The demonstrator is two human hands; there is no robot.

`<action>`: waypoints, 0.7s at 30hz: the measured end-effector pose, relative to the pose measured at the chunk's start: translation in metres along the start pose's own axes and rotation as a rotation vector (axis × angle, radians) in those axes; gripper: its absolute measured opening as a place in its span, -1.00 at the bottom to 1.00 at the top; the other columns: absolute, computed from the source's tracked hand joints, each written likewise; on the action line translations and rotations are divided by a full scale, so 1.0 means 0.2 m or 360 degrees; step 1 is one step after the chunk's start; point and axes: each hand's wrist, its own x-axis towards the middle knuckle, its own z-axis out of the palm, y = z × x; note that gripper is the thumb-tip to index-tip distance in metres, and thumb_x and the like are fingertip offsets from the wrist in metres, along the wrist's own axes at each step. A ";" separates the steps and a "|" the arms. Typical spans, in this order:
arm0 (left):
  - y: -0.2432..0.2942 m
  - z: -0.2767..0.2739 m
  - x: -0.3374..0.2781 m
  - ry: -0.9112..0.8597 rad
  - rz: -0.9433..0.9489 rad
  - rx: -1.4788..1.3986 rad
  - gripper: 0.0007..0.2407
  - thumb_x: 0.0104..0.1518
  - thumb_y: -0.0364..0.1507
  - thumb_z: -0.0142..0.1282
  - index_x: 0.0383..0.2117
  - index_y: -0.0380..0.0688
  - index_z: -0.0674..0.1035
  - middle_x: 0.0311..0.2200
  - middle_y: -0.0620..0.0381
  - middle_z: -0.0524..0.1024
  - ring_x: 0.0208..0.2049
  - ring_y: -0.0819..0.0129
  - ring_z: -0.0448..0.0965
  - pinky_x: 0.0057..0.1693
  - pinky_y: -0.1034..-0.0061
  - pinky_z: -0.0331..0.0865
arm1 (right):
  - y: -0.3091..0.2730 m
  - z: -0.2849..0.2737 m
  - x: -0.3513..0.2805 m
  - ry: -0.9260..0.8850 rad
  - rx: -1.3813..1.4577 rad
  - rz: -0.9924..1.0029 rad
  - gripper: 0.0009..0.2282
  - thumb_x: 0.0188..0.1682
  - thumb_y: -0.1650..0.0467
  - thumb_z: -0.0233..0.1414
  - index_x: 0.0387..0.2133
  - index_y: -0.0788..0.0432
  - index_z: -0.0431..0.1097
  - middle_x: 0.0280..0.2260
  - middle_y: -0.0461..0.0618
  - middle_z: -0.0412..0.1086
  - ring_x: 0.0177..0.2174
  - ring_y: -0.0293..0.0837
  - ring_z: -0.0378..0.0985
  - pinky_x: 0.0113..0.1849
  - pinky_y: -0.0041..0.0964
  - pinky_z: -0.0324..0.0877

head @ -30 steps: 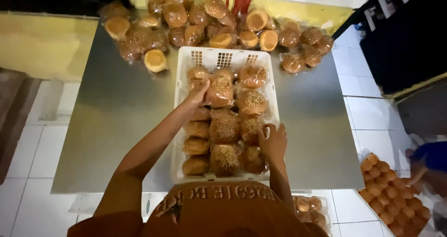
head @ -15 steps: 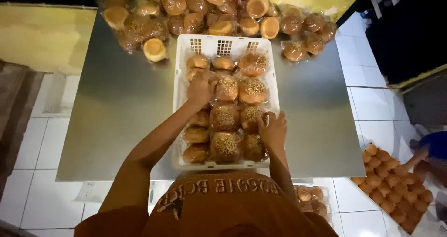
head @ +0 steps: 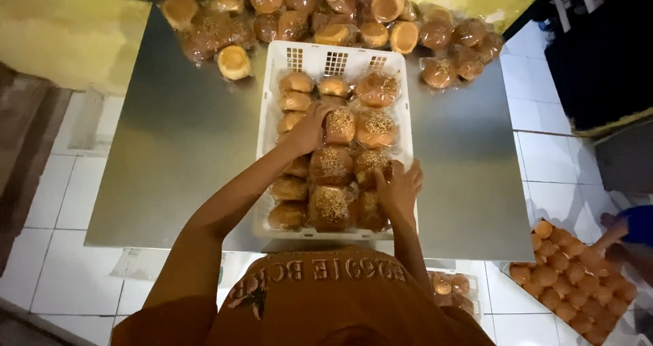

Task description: The person arranges individually wrapped buns into a plastic crate.

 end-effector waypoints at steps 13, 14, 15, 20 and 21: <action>-0.25 -0.47 -0.03 0.1224 -0.0121 0.0119 -0.74 0.12 -0.55 0.11 -0.05 -0.27 0.53 -0.07 -0.20 0.52 -0.03 -0.07 0.53 0.09 0.15 0.44 | 0.12 -0.10 0.15 0.0082 0.0193 -0.0299 -0.50 -0.05 0.22 0.17 0.14 0.14 0.33 0.29 0.58 -0.04 0.27 0.54 -0.02 0.17 0.40 0.05; -0.36 -0.49 -0.04 0.1543 0.0056 0.0194 -0.78 0.10 -0.58 0.13 -0.12 -0.27 0.56 -0.15 -0.19 0.54 -0.08 -0.11 0.53 0.09 0.13 0.40 | 0.12 -0.13 0.17 0.0136 0.0186 -0.0386 -0.50 -0.06 0.23 0.18 0.14 0.15 0.33 0.30 0.57 -0.03 0.28 0.54 -0.01 0.18 0.40 0.04; -0.50 -0.48 -0.04 0.1549 0.0061 0.0193 -0.78 0.10 -0.58 0.13 -0.12 -0.27 0.56 -0.15 -0.19 0.54 -0.08 -0.11 0.53 0.09 0.13 0.40 | 0.09 -0.15 0.21 0.0142 0.0185 -0.0389 -0.50 -0.06 0.23 0.18 0.14 0.15 0.33 0.30 0.57 -0.03 0.28 0.54 -0.01 0.18 0.40 0.04; -0.92 -0.46 -0.06 0.1432 -0.0441 -0.0039 -0.72 0.13 -0.54 0.14 -0.01 -0.28 0.53 -0.06 -0.24 0.51 -0.02 -0.10 0.51 0.12 0.10 0.38 | -0.15 -0.26 0.43 0.0317 0.0107 -0.0776 -0.51 0.03 0.22 0.17 0.16 0.21 0.31 0.30 0.58 -0.03 0.24 0.52 0.03 0.21 0.36 0.05; -1.07 -0.41 -0.05 0.1433 -0.0444 -0.0039 -0.72 0.13 -0.54 0.14 -0.01 -0.28 0.53 -0.06 -0.24 0.51 -0.02 -0.10 0.51 0.12 0.10 0.38 | -0.20 -0.26 0.48 0.0315 0.0106 -0.0778 -0.51 0.03 0.22 0.17 0.16 0.21 0.31 0.30 0.58 -0.03 0.24 0.52 0.03 0.21 0.36 0.05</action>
